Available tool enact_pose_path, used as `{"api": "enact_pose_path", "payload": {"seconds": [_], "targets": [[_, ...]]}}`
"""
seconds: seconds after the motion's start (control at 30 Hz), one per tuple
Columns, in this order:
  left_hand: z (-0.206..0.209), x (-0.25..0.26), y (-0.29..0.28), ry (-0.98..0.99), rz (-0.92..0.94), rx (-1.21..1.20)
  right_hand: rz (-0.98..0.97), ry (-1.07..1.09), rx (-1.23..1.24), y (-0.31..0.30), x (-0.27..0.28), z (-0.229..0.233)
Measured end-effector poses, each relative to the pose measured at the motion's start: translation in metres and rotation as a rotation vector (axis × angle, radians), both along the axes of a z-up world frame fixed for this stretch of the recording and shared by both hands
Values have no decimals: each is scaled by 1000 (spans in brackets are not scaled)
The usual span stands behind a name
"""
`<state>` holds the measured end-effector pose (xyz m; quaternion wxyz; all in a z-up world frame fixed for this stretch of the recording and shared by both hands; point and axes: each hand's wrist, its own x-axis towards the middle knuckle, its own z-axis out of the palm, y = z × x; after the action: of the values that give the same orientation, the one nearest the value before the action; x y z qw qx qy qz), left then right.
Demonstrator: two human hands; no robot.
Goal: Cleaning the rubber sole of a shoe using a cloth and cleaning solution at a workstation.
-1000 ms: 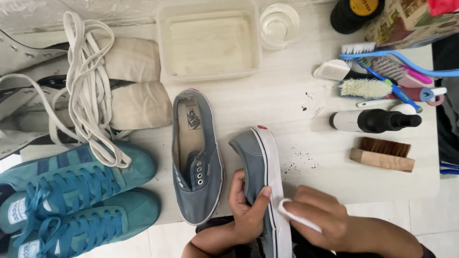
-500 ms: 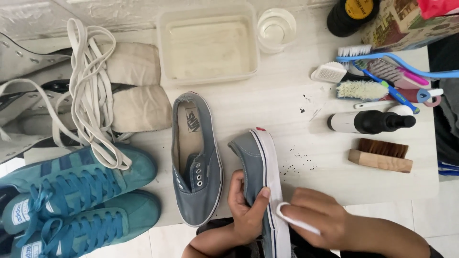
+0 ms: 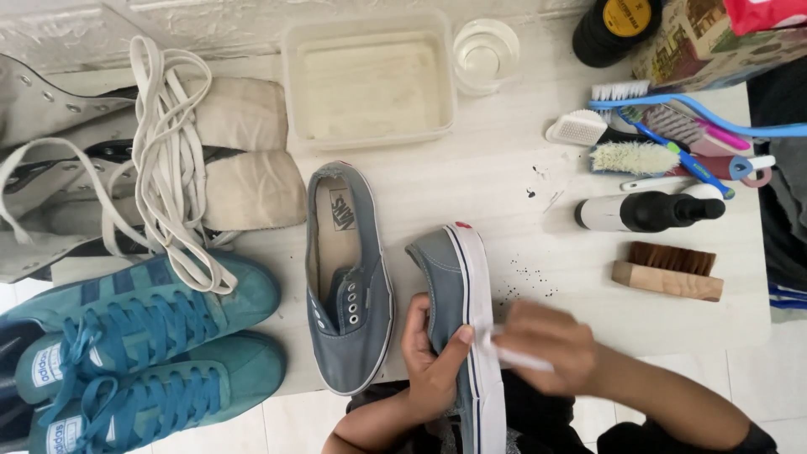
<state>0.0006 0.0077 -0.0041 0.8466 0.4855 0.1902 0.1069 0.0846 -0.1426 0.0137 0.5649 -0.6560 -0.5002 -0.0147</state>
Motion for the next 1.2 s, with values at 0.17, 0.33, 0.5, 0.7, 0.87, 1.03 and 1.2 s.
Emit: {"api": "enact_pose_path", "payload": {"seconds": [0.17,0.33,0.5,0.7,0.87,1.03,1.2], "targets": [[1,0,3,-1,2,-2,140,52,-20,10,7,38],[1,2,4,2,-19,4,104,-31,-71,0,3,16],[-1,1,5,-8,-19,19,312,89,-71,17,10,63],[5,5,4,-26,-36,-7,6,-58,-170,7,21,40],[4,6,6,-39,-33,17,289,27,-168,9,26,64],[2,5,7,-18,-47,-3,129,-106,-166,-3,23,27],[3,5,9,16,-55,20,383,67,-160,8,26,70]]}}
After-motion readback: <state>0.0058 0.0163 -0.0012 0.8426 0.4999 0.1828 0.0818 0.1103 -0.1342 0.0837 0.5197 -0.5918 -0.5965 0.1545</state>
